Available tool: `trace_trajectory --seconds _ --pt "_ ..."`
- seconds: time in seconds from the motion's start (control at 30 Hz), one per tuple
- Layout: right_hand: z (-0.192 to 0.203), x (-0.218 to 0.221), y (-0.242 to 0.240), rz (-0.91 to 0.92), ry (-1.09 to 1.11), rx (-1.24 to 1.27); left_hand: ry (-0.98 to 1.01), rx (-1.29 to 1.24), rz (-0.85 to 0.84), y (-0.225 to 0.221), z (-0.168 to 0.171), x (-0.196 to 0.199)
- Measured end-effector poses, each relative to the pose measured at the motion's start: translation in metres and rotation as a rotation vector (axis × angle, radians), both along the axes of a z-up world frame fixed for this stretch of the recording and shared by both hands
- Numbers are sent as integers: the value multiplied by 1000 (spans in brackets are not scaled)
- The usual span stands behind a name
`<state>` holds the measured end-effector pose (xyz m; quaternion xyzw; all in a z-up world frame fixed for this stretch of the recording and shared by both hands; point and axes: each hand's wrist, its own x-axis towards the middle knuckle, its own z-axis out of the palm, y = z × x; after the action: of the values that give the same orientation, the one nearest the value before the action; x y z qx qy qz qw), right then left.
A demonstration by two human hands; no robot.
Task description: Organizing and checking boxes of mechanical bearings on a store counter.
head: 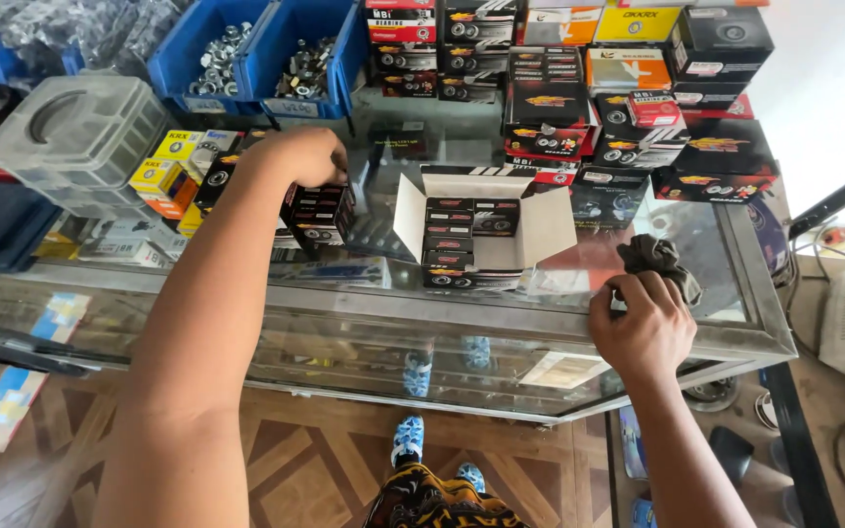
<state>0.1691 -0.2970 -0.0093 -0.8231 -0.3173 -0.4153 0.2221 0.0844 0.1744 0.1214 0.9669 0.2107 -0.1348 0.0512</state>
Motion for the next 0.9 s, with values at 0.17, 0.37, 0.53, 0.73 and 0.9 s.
trace_trajectory --seconds 0.17,0.37,0.53,0.73,0.9 --pt "3 -4 0 -10 10 -5 -91 -16 60 31 -34 16" --pt "-3 0 0 -13 -3 9 -73 129 -10 12 -23 9" --pt "2 -3 2 -16 5 18 -57 146 -21 2 -18 3" --pt "2 -3 2 -37 10 8 -249 277 -74 12 -24 -4" --pt "33 -26 7 18 106 7 -1020 600 -294 -84 47 -85"
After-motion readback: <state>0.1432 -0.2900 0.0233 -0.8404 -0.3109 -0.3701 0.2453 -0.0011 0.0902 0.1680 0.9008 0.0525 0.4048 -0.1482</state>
